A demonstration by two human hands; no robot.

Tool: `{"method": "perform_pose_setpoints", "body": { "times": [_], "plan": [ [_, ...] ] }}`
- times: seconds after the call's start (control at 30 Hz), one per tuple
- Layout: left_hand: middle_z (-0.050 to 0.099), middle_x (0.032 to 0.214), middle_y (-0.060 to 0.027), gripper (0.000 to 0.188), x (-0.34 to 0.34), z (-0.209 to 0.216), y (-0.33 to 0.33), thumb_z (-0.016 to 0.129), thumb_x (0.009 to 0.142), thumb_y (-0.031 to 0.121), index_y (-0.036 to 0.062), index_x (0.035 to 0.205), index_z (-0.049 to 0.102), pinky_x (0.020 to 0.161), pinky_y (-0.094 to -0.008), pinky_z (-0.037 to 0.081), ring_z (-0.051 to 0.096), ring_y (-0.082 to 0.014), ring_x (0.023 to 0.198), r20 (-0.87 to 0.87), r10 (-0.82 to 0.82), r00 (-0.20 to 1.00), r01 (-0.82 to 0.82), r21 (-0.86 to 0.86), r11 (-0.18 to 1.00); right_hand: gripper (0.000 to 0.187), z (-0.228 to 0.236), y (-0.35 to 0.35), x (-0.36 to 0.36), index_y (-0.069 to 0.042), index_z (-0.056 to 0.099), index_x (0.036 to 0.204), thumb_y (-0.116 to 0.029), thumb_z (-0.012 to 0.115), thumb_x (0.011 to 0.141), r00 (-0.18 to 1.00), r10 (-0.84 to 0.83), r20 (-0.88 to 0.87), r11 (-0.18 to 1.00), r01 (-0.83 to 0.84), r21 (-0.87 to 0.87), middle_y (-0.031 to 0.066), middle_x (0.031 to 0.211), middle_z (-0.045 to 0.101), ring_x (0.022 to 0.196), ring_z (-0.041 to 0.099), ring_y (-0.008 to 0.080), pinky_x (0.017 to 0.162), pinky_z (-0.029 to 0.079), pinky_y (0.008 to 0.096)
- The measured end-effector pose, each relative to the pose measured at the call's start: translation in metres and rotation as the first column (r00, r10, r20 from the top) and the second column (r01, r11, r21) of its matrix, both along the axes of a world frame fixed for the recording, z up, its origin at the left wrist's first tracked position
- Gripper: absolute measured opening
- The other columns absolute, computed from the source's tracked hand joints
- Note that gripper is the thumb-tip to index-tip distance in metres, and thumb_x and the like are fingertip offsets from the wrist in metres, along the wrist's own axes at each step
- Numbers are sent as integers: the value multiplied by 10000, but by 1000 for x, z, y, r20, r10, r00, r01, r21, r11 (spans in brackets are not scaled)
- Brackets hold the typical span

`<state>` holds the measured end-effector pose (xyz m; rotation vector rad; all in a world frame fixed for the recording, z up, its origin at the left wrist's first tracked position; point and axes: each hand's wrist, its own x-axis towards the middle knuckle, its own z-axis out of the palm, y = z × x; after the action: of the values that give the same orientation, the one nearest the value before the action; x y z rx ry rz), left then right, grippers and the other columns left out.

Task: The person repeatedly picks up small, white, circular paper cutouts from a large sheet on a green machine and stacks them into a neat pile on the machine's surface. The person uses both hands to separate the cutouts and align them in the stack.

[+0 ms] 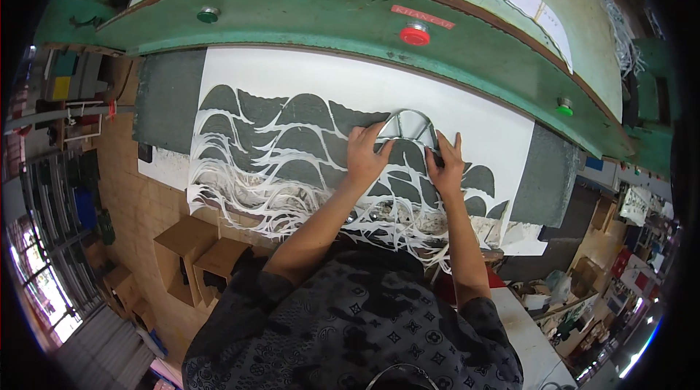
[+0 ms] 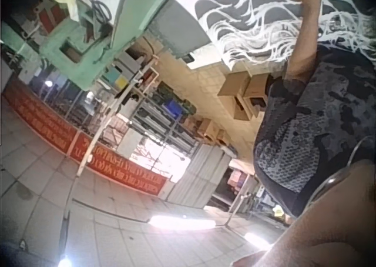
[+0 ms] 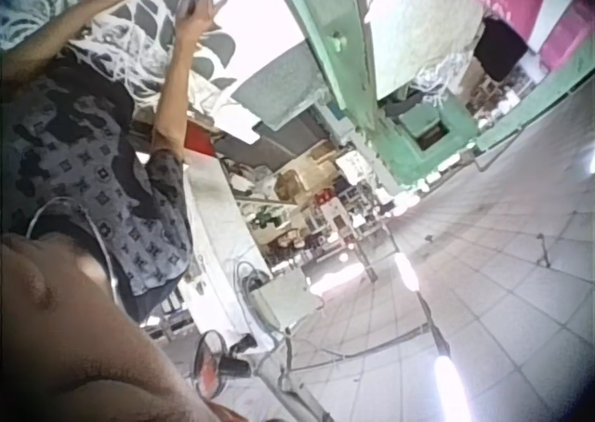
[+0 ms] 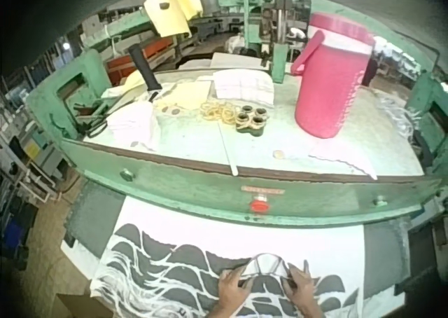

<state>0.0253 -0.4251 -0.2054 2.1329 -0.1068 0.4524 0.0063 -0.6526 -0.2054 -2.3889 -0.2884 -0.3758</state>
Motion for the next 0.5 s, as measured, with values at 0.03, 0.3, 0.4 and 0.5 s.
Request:
{"method": "perform_pose_setpoints", "body": {
  "times": [0.03,0.3,0.4,0.5],
  "plan": [
    [731,1017,-114,461,-1,1,0,884,750,124,29,1166,709,838,-422,505,624,-316,904,-15,-8,1000,8,-3,1000,500,1,0,-1,44,626,1338,-28,768,864,1000,-1,-7,1000,1,7,215,1209,732,1039,725,378,1186,326,669],
    [687,1148,-170,466,-32,52,20,845,817,119,11,1235,672,900,-431,520,632,-361,1014,45,-108,993,106,55,993,499,35,4,-12,25,629,1339,-117,785,887,992,-117,-55,984,123,126,226,1201,729,1140,698,392,1153,424,507],
    [688,1135,-161,411,-88,63,43,839,836,174,21,1189,694,914,-421,530,646,-350,1047,-238,-365,900,376,3,926,440,50,-9,-30,24,681,1264,-136,810,875,981,-190,-29,966,192,171,206,1166,743,1109,717,347,1021,521,414],
    [675,1154,-154,421,-134,65,61,843,836,232,27,1174,700,919,-437,532,651,-348,1074,-467,-539,701,638,72,767,290,67,-31,-45,19,753,1135,-119,812,887,981,-181,-73,961,193,199,161,1086,775,998,746,254,916,556,349]
  ]
}}
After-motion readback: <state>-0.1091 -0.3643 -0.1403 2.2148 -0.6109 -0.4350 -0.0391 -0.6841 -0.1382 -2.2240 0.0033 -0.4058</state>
